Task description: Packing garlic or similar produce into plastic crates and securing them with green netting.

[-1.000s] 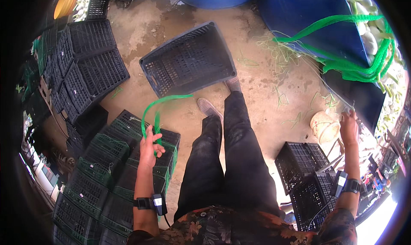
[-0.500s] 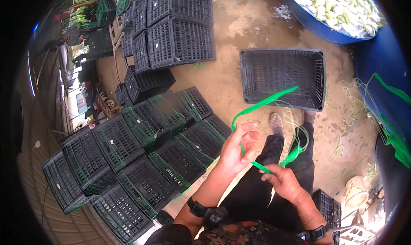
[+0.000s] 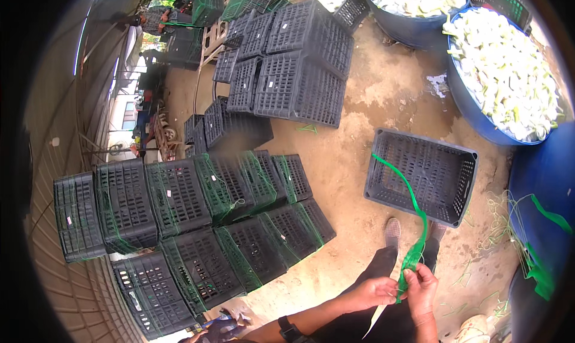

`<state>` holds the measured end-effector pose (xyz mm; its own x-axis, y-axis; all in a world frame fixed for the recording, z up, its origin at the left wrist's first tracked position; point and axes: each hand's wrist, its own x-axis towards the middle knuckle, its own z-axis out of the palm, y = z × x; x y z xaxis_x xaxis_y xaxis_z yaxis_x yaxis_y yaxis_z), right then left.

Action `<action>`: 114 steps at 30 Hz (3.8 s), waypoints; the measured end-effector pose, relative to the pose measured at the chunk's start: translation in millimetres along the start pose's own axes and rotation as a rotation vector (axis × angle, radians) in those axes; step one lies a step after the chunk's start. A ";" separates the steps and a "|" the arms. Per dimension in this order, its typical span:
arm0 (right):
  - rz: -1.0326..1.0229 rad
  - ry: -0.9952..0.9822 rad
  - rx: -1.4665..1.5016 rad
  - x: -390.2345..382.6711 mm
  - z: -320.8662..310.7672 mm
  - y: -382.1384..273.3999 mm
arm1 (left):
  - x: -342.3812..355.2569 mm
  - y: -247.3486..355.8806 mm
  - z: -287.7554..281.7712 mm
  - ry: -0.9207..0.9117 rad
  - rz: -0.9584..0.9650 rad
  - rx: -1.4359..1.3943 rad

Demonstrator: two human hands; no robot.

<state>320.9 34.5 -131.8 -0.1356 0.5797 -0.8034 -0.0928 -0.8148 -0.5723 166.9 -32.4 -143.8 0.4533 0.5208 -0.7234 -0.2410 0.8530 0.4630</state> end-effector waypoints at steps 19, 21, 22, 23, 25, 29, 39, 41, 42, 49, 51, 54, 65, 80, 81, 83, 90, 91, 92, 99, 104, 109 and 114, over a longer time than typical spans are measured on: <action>-0.217 0.095 -0.110 -2.2 0.7 -3.5 | 49.0 19.2 24.1 0.525 0.038 0.076; -0.221 -0.066 -0.049 -6.7 -4.9 8.0 | 55.8 8.2 21.7 0.480 0.133 0.024; -0.176 -0.086 -0.095 -1.2 -14.5 13.6 | 55.2 8.4 25.0 0.442 0.049 -0.002; -0.131 -0.106 -0.141 1.5 -21.7 15.5 | 53.3 9.6 26.5 0.402 -0.033 -0.028; -0.134 -0.061 -0.211 5.5 -31.3 10.1 | 52.6 20.5 29.9 0.379 -0.105 -0.085; -0.028 0.132 -0.191 14.5 -49.0 7.0 | 48.0 20.5 20.0 0.425 0.112 0.258; -0.256 -0.060 -0.562 15.0 -35.3 4.8 | 61.7 40.5 24.2 0.507 0.227 -0.107; -0.184 -0.082 -0.433 16.1 -37.5 -1.5 | 66.5 49.8 34.6 0.499 0.189 -0.035; -0.119 -0.112 -0.300 17.3 -37.7 -2.7 | 65.5 46.1 31.8 0.454 0.138 0.024; -0.317 0.144 -0.658 41.7 -68.0 3.1 | 65.0 25.6 9.3 0.577 0.184 0.355; -0.699 0.504 -1.103 48.4 -74.2 2.0 | 62.5 20.4 1.0 0.559 0.203 0.618; -0.523 0.452 -0.805 56.3 -75.9 9.9 | 58.1 19.7 5.4 0.438 0.144 0.740; -0.381 0.027 -0.772 38.2 -140.5 4.6 | 74.8 88.2 -74.9 1.058 0.226 -0.492; -0.307 0.073 0.310 52.0 -190.8 -73.1 | 42.6 120.0 -115.3 1.155 0.665 -0.517; -0.264 0.195 -0.188 44.2 -183.8 -75.2 | 41.7 130.1 -116.2 0.947 0.692 -0.608; -0.481 0.168 -0.580 40.4 -178.9 -73.1 | 49.9 163.8 -92.2 0.822 0.672 -0.386; -0.312 0.312 0.579 28.8 -185.8 -82.9 | -14.8 168.5 -238.1 0.577 0.576 -0.965; -0.356 0.682 0.749 43.8 -192.7 -93.1 | 26.5 163.7 -184.5 0.978 0.469 -0.523; -0.344 0.786 0.799 56.7 -186.6 -101.7 | 38.4 160.7 -151.5 0.942 0.434 -0.335; -0.257 0.342 0.220 96.9 -195.7 -88.3 | 20.8 154.5 -146.5 0.277 0.095 0.760; -0.247 -0.037 -0.715 86.8 -145.6 -87.1 | 42.8 170.8 -209.1 0.719 0.231 -0.234; -0.035 -0.145 0.294 92.3 -186.2 -62.7 | 55.9 182.0 -277.5 0.833 0.366 -0.700; -0.276 0.207 0.853 143.5 -193.5 -76.3 | 48.3 170.6 -266.3 0.585 0.057 0.477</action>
<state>499.4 180.5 -235.2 0.1709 0.6761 -0.7167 -0.8030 -0.3260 -0.4990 -80.8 147.7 -236.1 -0.1097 0.6108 -0.7841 0.2074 0.7856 0.5830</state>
